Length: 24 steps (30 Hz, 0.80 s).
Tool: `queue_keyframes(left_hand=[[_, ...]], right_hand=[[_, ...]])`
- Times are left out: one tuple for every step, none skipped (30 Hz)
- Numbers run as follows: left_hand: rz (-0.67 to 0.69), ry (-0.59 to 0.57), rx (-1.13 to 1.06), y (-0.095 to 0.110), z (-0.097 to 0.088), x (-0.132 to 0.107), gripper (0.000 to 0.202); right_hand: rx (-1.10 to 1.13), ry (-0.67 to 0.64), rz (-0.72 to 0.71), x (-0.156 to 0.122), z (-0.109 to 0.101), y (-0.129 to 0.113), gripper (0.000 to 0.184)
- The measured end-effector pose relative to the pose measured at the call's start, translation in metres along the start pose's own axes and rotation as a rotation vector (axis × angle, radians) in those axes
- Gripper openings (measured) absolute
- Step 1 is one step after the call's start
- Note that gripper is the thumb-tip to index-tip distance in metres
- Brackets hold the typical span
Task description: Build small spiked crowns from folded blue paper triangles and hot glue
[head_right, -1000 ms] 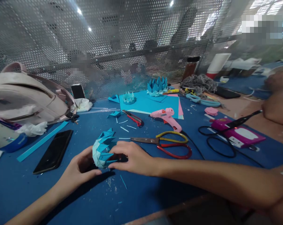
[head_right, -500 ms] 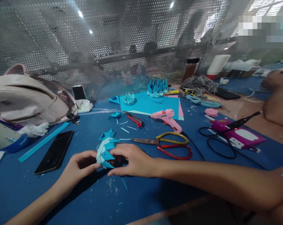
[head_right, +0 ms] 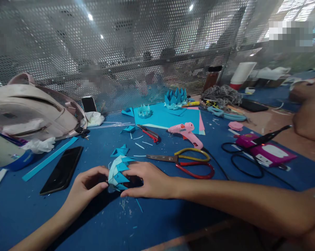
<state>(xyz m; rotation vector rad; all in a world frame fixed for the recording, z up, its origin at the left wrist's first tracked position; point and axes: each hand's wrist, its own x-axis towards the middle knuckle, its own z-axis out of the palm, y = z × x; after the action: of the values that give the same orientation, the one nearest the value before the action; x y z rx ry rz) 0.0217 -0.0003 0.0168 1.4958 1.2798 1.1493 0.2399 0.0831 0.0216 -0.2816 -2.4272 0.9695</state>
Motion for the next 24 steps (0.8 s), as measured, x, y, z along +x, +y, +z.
queue_keyframes(left_hand=[[0.023, 0.021, 0.035, 0.0012, 0.0010, -0.0009, 0.014], [0.040, 0.044, 0.062, 0.0021, 0.0022, -0.0017, 0.014], [0.054, 0.067, 0.081, 0.0028, 0.0035, -0.0025, 0.014], [0.067, 0.088, 0.092, 0.0033, 0.0048, -0.0032, 0.014], [0.082, 0.107, 0.098, 0.0039, 0.0059, -0.0036, 0.015], [0.097, 0.120, 0.103, 0.0045, 0.0068, -0.0040, 0.015], [0.113, 0.128, 0.109, 0.0052, 0.0074, -0.0041, 0.017], [0.127, 0.131, 0.117, 0.0060, 0.0078, -0.0043, 0.018], [0.141, 0.134, 0.128, 0.0069, 0.0079, -0.0044, 0.020], [0.153, 0.138, 0.140, 0.0078, 0.0079, -0.0044, 0.021], [0.166, 0.142, 0.153, 0.0086, 0.0077, -0.0045, 0.022], [0.180, 0.144, 0.167, 0.0094, 0.0075, -0.0047, 0.022], [0.196, 0.145, 0.179, 0.0100, 0.0073, -0.0048, 0.022], [0.210, 0.145, 0.190, 0.0105, 0.0070, -0.0049, 0.021], [0.219, 0.145, 0.197, 0.0108, 0.0067, -0.0050, 0.020], [0.223, 0.145, 0.199, 0.0109, 0.0063, -0.0050, 0.020], [0.222, 0.146, 0.197, 0.0109, 0.0058, -0.0050, 0.019], [0.216, 0.144, 0.193, 0.0106, 0.0051, -0.0048, 0.019], [0.211, 0.141, 0.187, 0.0103, 0.0042, -0.0046, 0.019], [0.210, 0.136, 0.183, 0.0098, 0.0031, -0.0042, 0.019], [0.210, 0.130, 0.181, 0.0094, 0.0019, -0.0039, 0.018], [0.211, 0.127, 0.181, 0.0089, 0.0007, -0.0034, 0.017], [0.210, 0.124, 0.182, 0.0084, -0.0005, -0.0030, 0.016], [0.207, 0.123, 0.183, 0.0080, -0.0016, -0.0026, 0.015]], right_hand=[[-0.007, 0.009, -0.014, -0.0001, 0.0007, 0.0006, 0.033], [-0.011, 0.013, -0.026, -0.0004, 0.0015, 0.0013, 0.033], [-0.013, 0.012, -0.033, -0.0007, 0.0021, 0.0021, 0.033], [-0.011, 0.005, -0.032, -0.0010, 0.0025, 0.0029, 0.032], [-0.006, -0.006, -0.029, -0.0014, 0.0028, 0.0036, 0.032], [-0.001, -0.017, -0.026, -0.0017, 0.0029, 0.0042, 0.031], [0.004, -0.027, -0.026, -0.0019, 0.0029, 0.0046, 0.029], [0.008, -0.034, -0.028, -0.0020, 0.0028, 0.0048, 0.027], [0.010, -0.037, -0.029, -0.0021, 0.0026, 0.0048, 0.026], [0.008, -0.039, -0.029, -0.0020, 0.0024, 0.0047, 0.024], [0.004, -0.037, -0.027, -0.0019, 0.0022, 0.0044, 0.023], [-0.003, -0.034, -0.026, -0.0017, 0.0021, 0.0041, 0.022], [-0.011, -0.029, -0.027, -0.0016, 0.0020, 0.0037, 0.022], [-0.020, -0.025, -0.029, -0.0015, 0.0020, 0.0034, 0.022], [-0.026, -0.024, -0.030, -0.0015, 0.0021, 0.0032, 0.021], [-0.031, -0.025, -0.028, -0.0016, 0.0023, 0.0031, 0.020], [-0.035, -0.024, -0.024, -0.0017, 0.0025, 0.0032, 0.018], [-0.042, -0.021, -0.020, -0.0019, 0.0028, 0.0034, 0.017], [-0.050, -0.014, -0.014, -0.0022, 0.0030, 0.0037, 0.017], [-0.054, 0.000, -0.006, -0.0024, 0.0032, 0.0040, 0.017], [-0.052, 0.016, 0.005, -0.0025, 0.0033, 0.0042, 0.018], [-0.038, 0.031, 0.020, -0.0024, 0.0033, 0.0043, 0.018], [-0.010, 0.041, 0.042, -0.0022, 0.0031, 0.0041, 0.017], [0.027, 0.043, 0.068, -0.0018, 0.0028, 0.0038, 0.016]])
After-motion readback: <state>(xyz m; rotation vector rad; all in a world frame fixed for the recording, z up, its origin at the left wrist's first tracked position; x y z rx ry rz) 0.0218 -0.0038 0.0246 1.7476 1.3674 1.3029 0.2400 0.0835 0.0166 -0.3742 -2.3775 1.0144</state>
